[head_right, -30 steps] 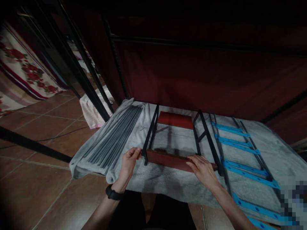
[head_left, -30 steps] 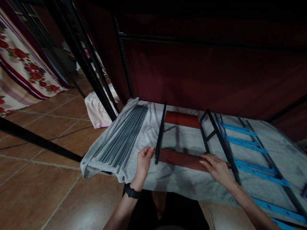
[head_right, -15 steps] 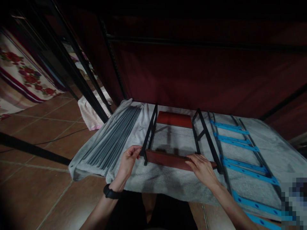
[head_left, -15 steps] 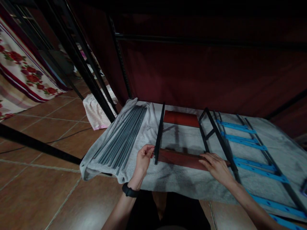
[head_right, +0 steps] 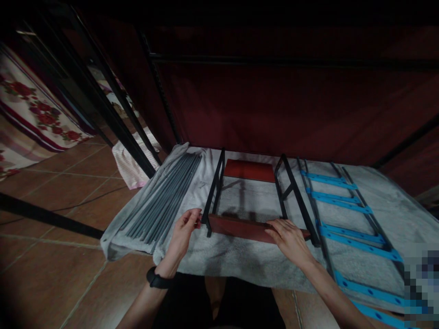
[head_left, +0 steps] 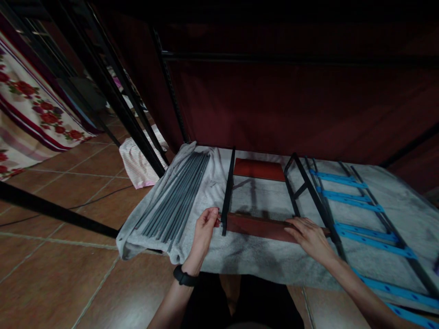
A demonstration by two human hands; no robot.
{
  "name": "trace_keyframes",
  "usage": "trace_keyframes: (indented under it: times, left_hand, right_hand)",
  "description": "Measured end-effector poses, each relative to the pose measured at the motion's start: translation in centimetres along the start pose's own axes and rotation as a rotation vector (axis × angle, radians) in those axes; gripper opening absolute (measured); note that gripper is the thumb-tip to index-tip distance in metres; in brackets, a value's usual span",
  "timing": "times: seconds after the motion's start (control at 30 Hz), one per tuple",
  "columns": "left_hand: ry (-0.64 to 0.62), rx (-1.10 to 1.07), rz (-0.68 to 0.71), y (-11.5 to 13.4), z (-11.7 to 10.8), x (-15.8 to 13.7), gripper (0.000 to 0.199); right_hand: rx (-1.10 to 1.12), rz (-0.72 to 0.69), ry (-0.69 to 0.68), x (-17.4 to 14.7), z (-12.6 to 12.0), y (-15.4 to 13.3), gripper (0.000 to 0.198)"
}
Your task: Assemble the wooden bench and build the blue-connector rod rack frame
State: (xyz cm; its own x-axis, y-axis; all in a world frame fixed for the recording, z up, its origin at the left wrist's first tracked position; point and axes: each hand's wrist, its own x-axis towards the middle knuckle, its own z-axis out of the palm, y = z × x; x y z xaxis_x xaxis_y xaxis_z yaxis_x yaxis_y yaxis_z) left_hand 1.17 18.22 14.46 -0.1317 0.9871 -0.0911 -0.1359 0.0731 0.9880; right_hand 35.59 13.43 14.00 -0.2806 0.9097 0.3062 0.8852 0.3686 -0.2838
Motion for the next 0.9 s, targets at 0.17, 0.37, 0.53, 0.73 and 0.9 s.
trace_keyframes:
  times: [0.17,0.37,0.53,0.73,0.9]
  left_hand:
    - [-0.035,0.05,0.038,-0.9,0.0,0.6,0.037]
    - [-0.103,0.14,0.127,-0.7,-0.8,0.8,0.03]
    - [-0.053,0.166,0.097,-0.8,-0.4,0.8,0.03]
    - [-0.119,0.152,0.105,-1.3,-1.1,1.0,0.027]
    - [0.018,0.133,-0.006,-6.1,-2.3,1.0,0.033]
  right_hand:
    - [-0.014,-0.013,-0.001,-0.1,0.2,0.2,0.026]
    - [-0.024,-0.014,-0.007,0.0,0.1,0.3,0.025]
    - [-0.023,-0.004,-0.009,0.0,0.0,0.1,0.025]
    - [-0.028,-0.009,-0.005,0.0,-0.2,0.0,0.024]
    - [-0.031,-0.009,-0.01,0.0,-0.1,0.2,0.025]
